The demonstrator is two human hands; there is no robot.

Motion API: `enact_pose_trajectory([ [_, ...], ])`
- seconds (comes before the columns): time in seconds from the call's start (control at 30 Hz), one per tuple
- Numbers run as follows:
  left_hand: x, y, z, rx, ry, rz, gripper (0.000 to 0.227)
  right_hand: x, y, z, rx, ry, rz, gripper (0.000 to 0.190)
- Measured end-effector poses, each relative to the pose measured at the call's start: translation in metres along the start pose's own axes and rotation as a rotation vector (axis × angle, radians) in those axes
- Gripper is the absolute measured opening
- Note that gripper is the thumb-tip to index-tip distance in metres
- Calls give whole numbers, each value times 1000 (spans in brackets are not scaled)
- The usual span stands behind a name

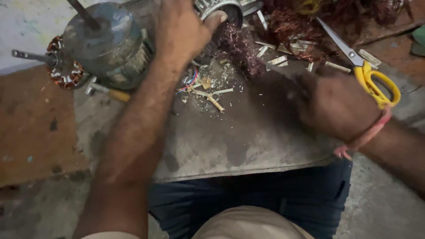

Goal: The person uses pliers to pull and cut copper windings from a motor stator core, repeatedly extracting coils and placing them on the workbench. The person rotates the stator to access different slots and continues removing wire throughout the clip.

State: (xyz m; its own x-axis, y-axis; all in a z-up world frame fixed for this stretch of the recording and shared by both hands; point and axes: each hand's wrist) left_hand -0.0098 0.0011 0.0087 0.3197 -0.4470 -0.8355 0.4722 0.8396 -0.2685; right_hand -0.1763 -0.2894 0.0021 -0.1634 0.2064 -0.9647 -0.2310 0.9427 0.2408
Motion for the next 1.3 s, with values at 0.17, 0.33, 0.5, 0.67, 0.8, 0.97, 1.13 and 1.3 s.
enact_pose_trajectory([
  [0.17, 2, 5, -5, 127, -59, 56, 72, -10, -6, 20, -99, -126, -275, 40],
  [0.33, -14, 23, -5, 272, 103, -389, 49, -15, -2, 3, 179, 303, 19, 41],
  [0.5, -10, 47, -1, 121, 341, -1029, 56, -18, 5, -18, 241, 596, 468, 36],
  [0.67, -6, 56, -2, 58, 472, -1156, 57, 3, 55, 19, -121, 604, 1084, 41],
  [0.8, -9, 57, -6, -15, 569, -1297, 60, -2, 80, 63, 157, 512, 770, 41],
  [0.97, -12, 58, -6, -155, 593, -1276, 64, -15, 92, 109, 165, 474, 537, 44],
  [1.13, -6, 55, -3, -92, 537, -1322, 56, -13, 93, 137, 53, 411, 256, 45],
  [1.3, -2, 53, -4, 148, 423, -1304, 42, -6, 114, 127, -210, 422, -282, 34],
])
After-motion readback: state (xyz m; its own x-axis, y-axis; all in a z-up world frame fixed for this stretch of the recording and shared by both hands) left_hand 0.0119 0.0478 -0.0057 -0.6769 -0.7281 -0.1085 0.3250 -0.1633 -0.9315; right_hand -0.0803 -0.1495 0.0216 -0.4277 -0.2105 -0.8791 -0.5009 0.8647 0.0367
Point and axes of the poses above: each hand's wrist, its own z-axis towards the middle knuckle, its own x-axis out of the palm, y = z × x, and after that the axes turned 10 degrees about y, right-handed
